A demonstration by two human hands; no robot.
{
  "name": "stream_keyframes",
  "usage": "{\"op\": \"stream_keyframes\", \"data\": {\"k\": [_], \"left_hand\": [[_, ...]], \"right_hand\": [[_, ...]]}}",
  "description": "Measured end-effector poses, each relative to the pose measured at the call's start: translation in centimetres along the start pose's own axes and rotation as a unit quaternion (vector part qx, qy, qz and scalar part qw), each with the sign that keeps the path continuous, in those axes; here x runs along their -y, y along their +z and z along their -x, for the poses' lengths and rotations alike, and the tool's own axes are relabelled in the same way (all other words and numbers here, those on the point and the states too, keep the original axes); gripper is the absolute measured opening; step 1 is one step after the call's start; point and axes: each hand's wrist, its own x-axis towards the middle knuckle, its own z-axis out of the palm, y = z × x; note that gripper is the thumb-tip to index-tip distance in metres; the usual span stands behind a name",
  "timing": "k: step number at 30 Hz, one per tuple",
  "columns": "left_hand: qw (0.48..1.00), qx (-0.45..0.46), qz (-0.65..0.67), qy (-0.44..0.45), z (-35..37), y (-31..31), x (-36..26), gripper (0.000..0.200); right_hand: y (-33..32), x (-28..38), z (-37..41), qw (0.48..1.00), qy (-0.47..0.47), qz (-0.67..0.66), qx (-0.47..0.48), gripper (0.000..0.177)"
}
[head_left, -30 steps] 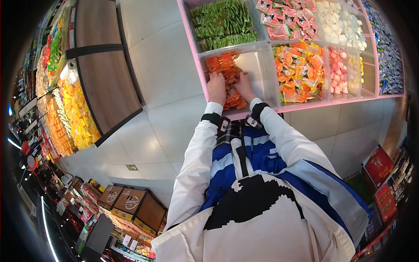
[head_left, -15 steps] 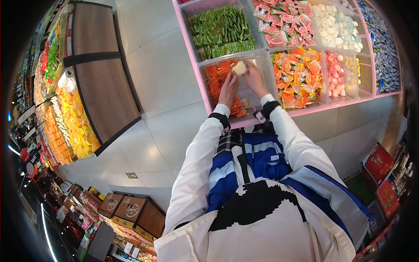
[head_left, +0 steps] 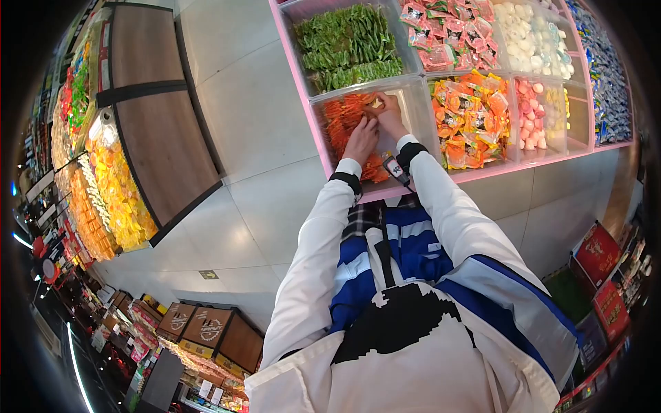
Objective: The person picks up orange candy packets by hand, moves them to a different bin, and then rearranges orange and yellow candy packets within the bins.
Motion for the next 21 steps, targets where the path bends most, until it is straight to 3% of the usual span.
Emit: {"op": "stream_keyframes", "data": {"k": [2, 3, 4, 5, 6, 7, 8, 9, 12, 14, 21], "left_hand": [[0.993, -0.092, -0.069, 0.036, 0.3, -0.2, 0.3, 0.02], [0.993, -0.091, -0.068, 0.037, 0.5, -0.1, 0.4, 0.02], [0.998, -0.029, -0.016, 0.047, 0.6, -0.1, 0.5, 0.021], [0.997, 0.032, 0.037, 0.057, 0.7, 0.1, 0.6, 0.022], [0.997, 0.031, 0.04, 0.06, 1.0, 0.3, 0.6, 0.022], [0.997, -0.02, 0.071, 0.009, 1.3, 0.5, 0.8, 0.019], [0.991, -0.07, 0.101, -0.043, 1.5, 0.5, 1.0, 0.016], [0.991, -0.07, 0.102, -0.041, 1.6, 0.4, 0.9, 0.016], [0.988, -0.081, 0.097, -0.084, 1.8, -0.3, 0.7, 0.016], [0.973, -0.011, 0.162, -0.165, 1.6, -0.9, 0.6, 0.026], [0.954, -0.067, 0.236, -0.175, 2.8, -2.7, 0.7, 0.032]], "right_hand": [[-1.7, -0.3, -0.9, 1.0, -0.004, -0.025, -0.002, 0.035], [-2.4, -0.4, -1.0, 0.999, -0.007, -0.049, -0.005, 0.03], [-2.9, -0.4, -1.0, 0.989, 0.076, -0.121, -0.025, 0.023], [-3.5, -0.2, -0.6, 0.989, 0.077, -0.119, -0.027, 0.023], [-4.3, 0.0, 0.1, 0.998, 0.052, 0.011, 0.014, 0.021], [-5.0, 0.2, 0.9, 0.988, 0.026, 0.141, 0.056, 0.02], [-5.5, 0.2, 1.8, 0.989, 0.048, 0.064, 0.122, 0.019], [-5.6, 0.5, 2.5, 0.978, 0.092, 0.087, 0.165, 0.02], [-4.9, -1.0, 4.6, 0.978, 0.07, 0.009, 0.196, 0.021], [-4.0, -2.0, 4.9, 0.958, 0.011, 0.056, 0.28, 0.023], [-2.1, -0.7, 7.2, 0.967, -0.008, 0.07, 0.244, 0.024]]}}
